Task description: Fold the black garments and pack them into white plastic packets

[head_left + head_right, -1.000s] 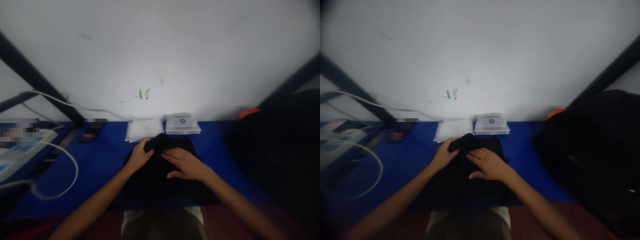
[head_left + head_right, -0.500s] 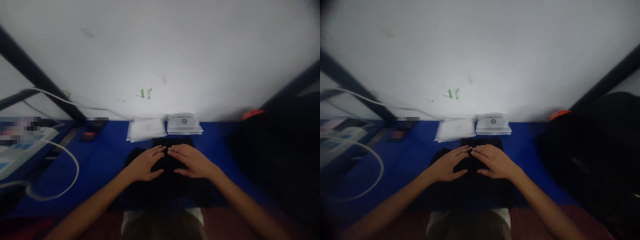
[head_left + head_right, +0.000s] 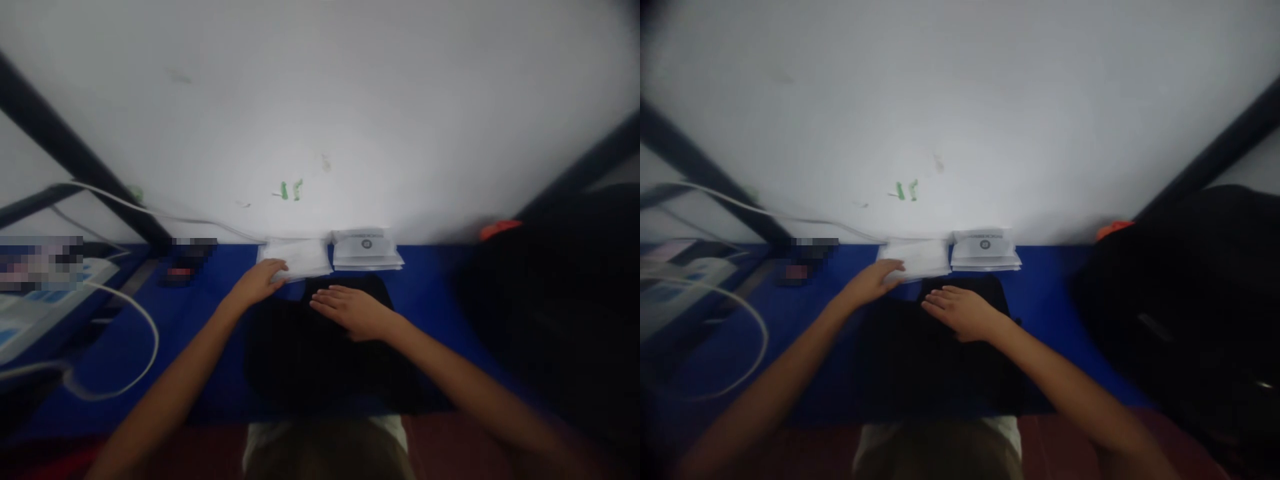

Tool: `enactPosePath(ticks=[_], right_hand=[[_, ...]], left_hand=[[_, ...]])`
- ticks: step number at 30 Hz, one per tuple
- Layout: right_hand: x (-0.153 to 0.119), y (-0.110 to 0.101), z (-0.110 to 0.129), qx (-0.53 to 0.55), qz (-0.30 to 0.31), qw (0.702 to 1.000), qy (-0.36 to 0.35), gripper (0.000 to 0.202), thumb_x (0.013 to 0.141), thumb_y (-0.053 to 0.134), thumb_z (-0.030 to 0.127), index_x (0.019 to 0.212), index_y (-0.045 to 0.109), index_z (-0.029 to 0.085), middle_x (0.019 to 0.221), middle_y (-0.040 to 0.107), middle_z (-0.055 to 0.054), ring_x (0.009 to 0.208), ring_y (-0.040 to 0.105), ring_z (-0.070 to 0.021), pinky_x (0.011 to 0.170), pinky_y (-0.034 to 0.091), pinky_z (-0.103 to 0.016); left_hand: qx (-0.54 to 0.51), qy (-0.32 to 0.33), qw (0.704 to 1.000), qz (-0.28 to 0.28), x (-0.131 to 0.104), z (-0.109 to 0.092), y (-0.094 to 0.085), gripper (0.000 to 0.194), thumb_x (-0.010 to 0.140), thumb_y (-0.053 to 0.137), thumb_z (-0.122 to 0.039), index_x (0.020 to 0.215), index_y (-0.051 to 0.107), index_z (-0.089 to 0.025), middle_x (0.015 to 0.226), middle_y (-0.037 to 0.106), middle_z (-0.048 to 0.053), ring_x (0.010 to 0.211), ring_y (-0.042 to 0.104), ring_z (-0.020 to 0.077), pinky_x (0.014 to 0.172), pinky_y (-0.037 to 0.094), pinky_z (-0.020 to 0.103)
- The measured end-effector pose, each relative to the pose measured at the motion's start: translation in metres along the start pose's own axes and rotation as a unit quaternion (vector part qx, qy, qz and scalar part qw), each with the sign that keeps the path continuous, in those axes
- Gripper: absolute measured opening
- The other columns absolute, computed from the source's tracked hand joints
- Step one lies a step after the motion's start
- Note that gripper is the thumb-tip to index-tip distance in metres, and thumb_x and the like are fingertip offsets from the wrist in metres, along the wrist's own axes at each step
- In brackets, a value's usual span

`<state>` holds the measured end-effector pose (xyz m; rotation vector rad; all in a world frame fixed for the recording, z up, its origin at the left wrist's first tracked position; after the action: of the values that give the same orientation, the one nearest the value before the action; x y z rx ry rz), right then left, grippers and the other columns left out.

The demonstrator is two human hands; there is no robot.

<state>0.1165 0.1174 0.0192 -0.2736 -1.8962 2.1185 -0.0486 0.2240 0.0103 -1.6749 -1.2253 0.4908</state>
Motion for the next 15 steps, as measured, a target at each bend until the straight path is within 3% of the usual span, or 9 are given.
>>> enactPosePath(ticks=[7, 15], right_hand=[[0.003, 0.000, -0.001, 0.000, -0.024, 1.000, 0.003, 0.079, 0.072, 0.066, 0.014, 0.146, 0.037, 0.007, 0.144, 0.050, -0.021, 0.134, 0.047, -0.0297, 0.111, 0.038, -0.046], [-0.005, -0.027, -0.006, -0.027, -0.096, 0.995, 0.009, 0.055, 0.077, 0.057, 0.009, 0.132, 0.051, 0.009, 0.131, 0.062, -0.019, 0.122, 0.058, -0.0273, 0.103, 0.047, -0.044]], left_hand=[[0.034, -0.013, 0.998, 0.054, 0.008, 0.013, 0.009, 0.030, 0.094, 0.044, -0.041, 0.096, 0.069, -0.023, 0.102, 0.074, 0.009, 0.097, 0.067, 0.0262, 0.089, 0.048, 0.035], [0.091, -0.017, 0.995, 0.033, -0.003, 0.009, -0.002, 0.034, 0.094, 0.040, -0.025, 0.120, 0.062, -0.028, 0.112, 0.069, 0.008, 0.096, 0.066, 0.0247, 0.083, 0.048, 0.033]])
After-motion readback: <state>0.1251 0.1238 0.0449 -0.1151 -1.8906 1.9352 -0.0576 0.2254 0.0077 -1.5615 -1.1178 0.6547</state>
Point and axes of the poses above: each hand's wrist, its own x-axis towards the middle knuckle, its own y-axis out of the palm, z = x × y, the point moved 10 cm from there along x, towards the middle knuckle
